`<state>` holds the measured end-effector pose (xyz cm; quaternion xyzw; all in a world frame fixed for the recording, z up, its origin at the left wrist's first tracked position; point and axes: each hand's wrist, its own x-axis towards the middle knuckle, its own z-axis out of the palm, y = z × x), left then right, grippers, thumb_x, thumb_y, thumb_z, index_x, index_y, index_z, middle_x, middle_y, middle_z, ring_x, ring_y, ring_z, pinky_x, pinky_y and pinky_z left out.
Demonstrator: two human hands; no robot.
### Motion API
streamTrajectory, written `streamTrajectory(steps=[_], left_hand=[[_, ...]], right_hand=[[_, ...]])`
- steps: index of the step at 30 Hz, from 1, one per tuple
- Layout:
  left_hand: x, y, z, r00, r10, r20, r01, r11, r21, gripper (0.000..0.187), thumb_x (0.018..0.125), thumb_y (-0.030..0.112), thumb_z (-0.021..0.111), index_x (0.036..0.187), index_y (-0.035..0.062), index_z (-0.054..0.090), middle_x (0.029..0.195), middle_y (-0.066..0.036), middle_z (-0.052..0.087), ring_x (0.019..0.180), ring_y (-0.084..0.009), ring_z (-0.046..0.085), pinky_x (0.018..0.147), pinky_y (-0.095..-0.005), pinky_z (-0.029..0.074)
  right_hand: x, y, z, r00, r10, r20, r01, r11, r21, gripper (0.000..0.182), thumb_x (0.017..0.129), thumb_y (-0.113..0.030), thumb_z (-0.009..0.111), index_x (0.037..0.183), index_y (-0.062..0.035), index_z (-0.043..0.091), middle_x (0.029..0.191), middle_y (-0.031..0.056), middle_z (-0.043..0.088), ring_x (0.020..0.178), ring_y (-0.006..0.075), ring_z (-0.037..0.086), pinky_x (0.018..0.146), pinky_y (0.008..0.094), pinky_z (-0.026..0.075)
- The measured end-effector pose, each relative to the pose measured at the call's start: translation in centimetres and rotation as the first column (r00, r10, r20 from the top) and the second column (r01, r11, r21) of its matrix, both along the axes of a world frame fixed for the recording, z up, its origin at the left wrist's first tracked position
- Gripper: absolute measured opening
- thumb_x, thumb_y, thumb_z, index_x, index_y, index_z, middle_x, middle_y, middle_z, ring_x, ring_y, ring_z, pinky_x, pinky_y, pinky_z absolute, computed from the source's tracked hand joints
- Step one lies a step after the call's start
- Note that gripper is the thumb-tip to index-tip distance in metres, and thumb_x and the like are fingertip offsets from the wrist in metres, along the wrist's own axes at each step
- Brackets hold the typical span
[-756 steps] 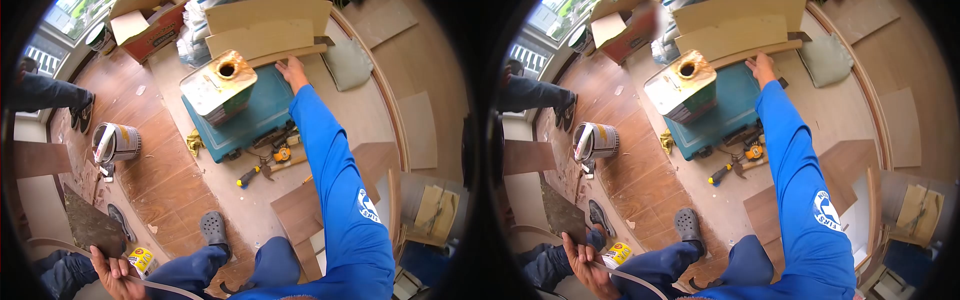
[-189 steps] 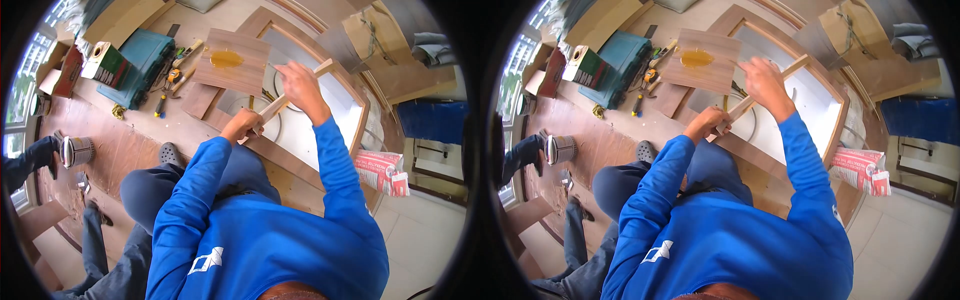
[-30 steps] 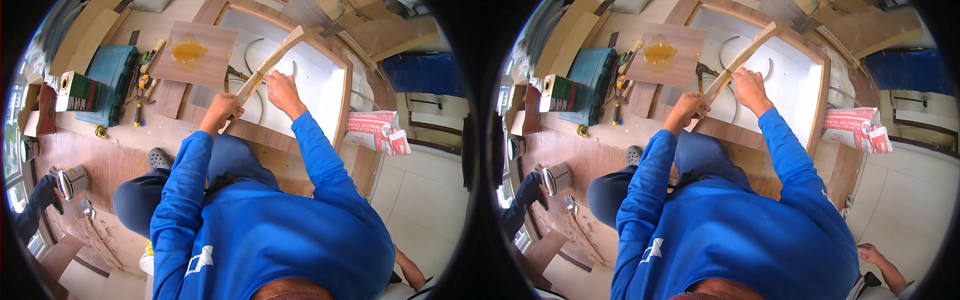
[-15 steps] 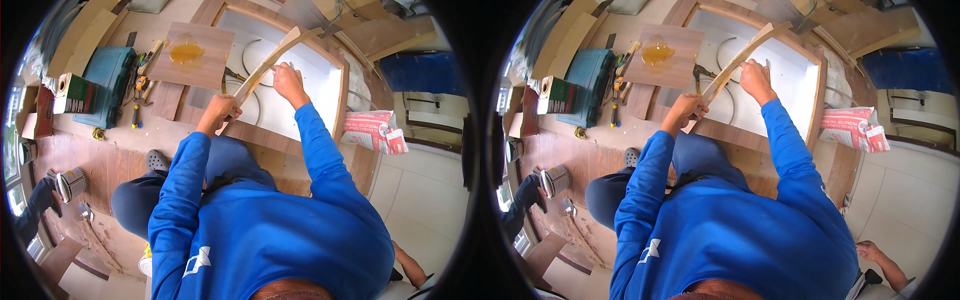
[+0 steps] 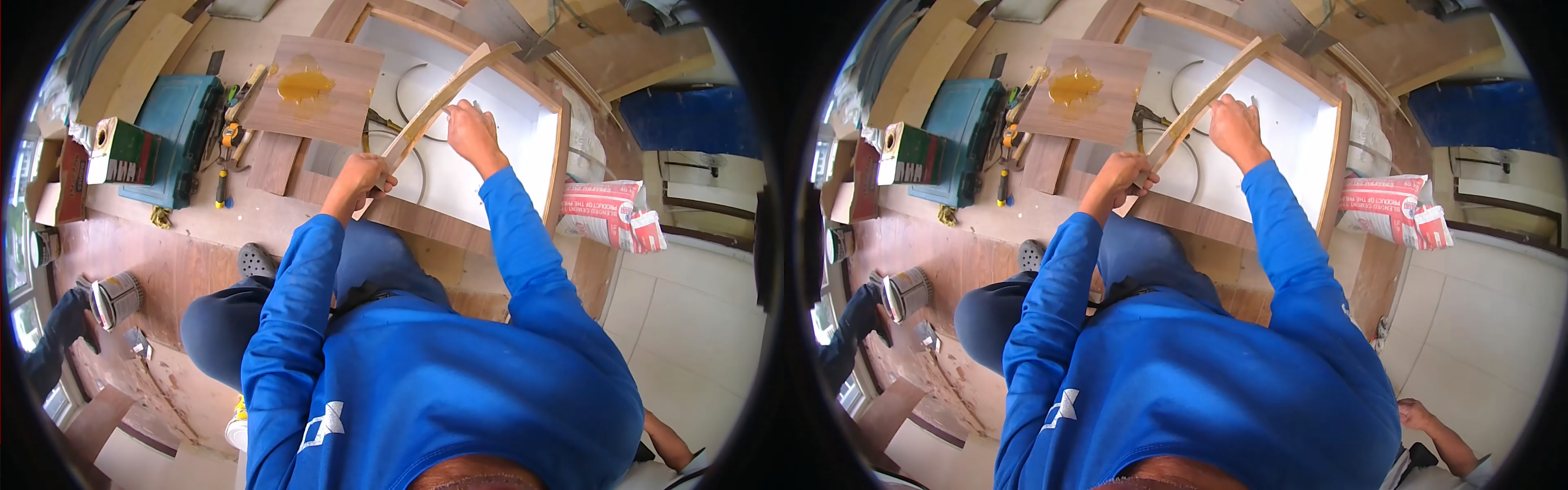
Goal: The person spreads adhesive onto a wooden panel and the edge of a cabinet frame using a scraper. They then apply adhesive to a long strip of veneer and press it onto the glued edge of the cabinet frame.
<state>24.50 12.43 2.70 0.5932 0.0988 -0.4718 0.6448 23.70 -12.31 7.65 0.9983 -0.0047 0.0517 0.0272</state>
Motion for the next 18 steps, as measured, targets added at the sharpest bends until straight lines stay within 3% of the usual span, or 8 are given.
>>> streamTrajectory(steps=[3, 6, 9, 11, 13, 15, 18], left_hand=[[0.1, -0.1, 0.6, 1.0, -0.002, 0.003, 0.002, 1.0, 0.0, 0.026, 0.093, 0.012, 0.055, 0.112, -0.0043, 0.064, 0.084, -0.013, 0.07, 0.064, -0.0152, 0.063, 0.055, -0.0309, 0.054], [0.1, 0.1, 0.4, 1.0, -0.002, 0.011, 0.002, 1.0, -0.004, 0.027, 0.094, 0.012, 0.055, 0.113, -0.0047, 0.064, 0.084, -0.013, 0.07, 0.064, -0.0154, 0.063, 0.056, -0.0308, 0.054], [0.1, 0.1, 0.2, 1.0, 0.003, -0.005, -0.003, 1.0, -0.013, 0.027, 0.094, 0.013, 0.055, 0.113, -0.0044, 0.064, 0.084, -0.013, 0.07, 0.063, -0.0152, 0.062, 0.055, -0.0305, 0.053], [0.1, 0.0, 0.1, 1.0, 0.005, -0.01, -0.005, 1.0, -0.01, 0.027, 0.094, 0.013, 0.055, 0.114, -0.0041, 0.064, 0.084, -0.012, 0.07, 0.063, -0.015, 0.062, 0.055, -0.0302, 0.053], [0.1, -0.1, -0.3, 1.0, 0.004, -0.014, -0.004, 1.0, -0.007, 0.027, 0.094, 0.013, 0.055, 0.114, -0.0037, 0.064, 0.084, -0.012, 0.07, 0.063, -0.0149, 0.062, 0.054, -0.03, 0.053], [0.0, -0.1, -0.5, 0.999, 0.035, 0.0, -0.035, 0.999, -0.008, 0.022, 0.09, 0.01, 0.054, 0.103, -0.0044, 0.064, 0.081, -0.014, 0.071, 0.063, -0.017, 0.064, 0.047, -0.0298, 0.053], [-0.1, 0.1, -0.4, 0.998, 0.049, -0.028, -0.049, 0.998, -0.026, 0.022, 0.091, 0.011, 0.056, 0.104, -0.0045, 0.064, 0.082, -0.015, 0.071, 0.059, -0.0173, 0.064, 0.047, -0.0298, 0.053]], right_hand=[[0.8, -1.2, -0.8, 1.0, -0.024, 0.003, 0.024, 0.999, -0.033, 0.024, 0.096, -0.015, 0.054, 0.11, -0.009, 0.073, 0.1, 0.0127, 0.066, 0.1, 0.0323, 0.064, 0.083, 0.0524, 0.047], [0.1, -0.2, -0.9, 0.995, -0.005, -0.103, -0.001, 0.998, -0.061, 0.024, 0.096, -0.014, 0.053, 0.11, -0.0085, 0.073, 0.099, 0.0136, 0.066, 0.096, 0.0329, 0.065, 0.082, 0.0521, 0.047], [-1.8, 2.5, -0.7, 0.988, 0.06, -0.144, -0.056, 0.998, 0.026, 0.024, 0.096, -0.013, 0.053, 0.109, -0.008, 0.072, 0.098, 0.0138, 0.065, 0.091, 0.0337, 0.066, 0.082, 0.0515, 0.047], [-3.1, 4.6, -0.1, 0.983, 0.078, -0.168, -0.062, 0.993, 0.1, 0.021, 0.091, -0.009, 0.053, 0.099, -0.0066, 0.072, 0.099, 0.0139, 0.067, 0.094, 0.0334, 0.067, 0.084, 0.0516, 0.045], [-3.8, 5.8, 0.2, 0.977, 0.082, -0.198, -0.059, 0.991, 0.119, 0.02, 0.091, -0.01, 0.053, 0.098, -0.0057, 0.071, 0.099, 0.0139, 0.067, 0.092, 0.0335, 0.067, 0.083, 0.0511, 0.045], [-4.2, 6.4, 0.0, 0.977, 0.104, -0.188, -0.073, 0.984, 0.163, 0.019, 0.092, -0.01, 0.053, 0.098, -0.0047, 0.071, 0.099, 0.0141, 0.067, 0.091, 0.0339, 0.066, 0.083, 0.0502, 0.045], [-4.2, 7.0, 0.5, 0.955, 0.117, -0.271, -0.059, 0.975, 0.214, 0.02, 0.092, -0.013, 0.055, 0.098, -0.0016, 0.07, 0.104, 0.0176, 0.068, 0.095, 0.037, 0.066, 0.086, 0.0513, 0.047]])
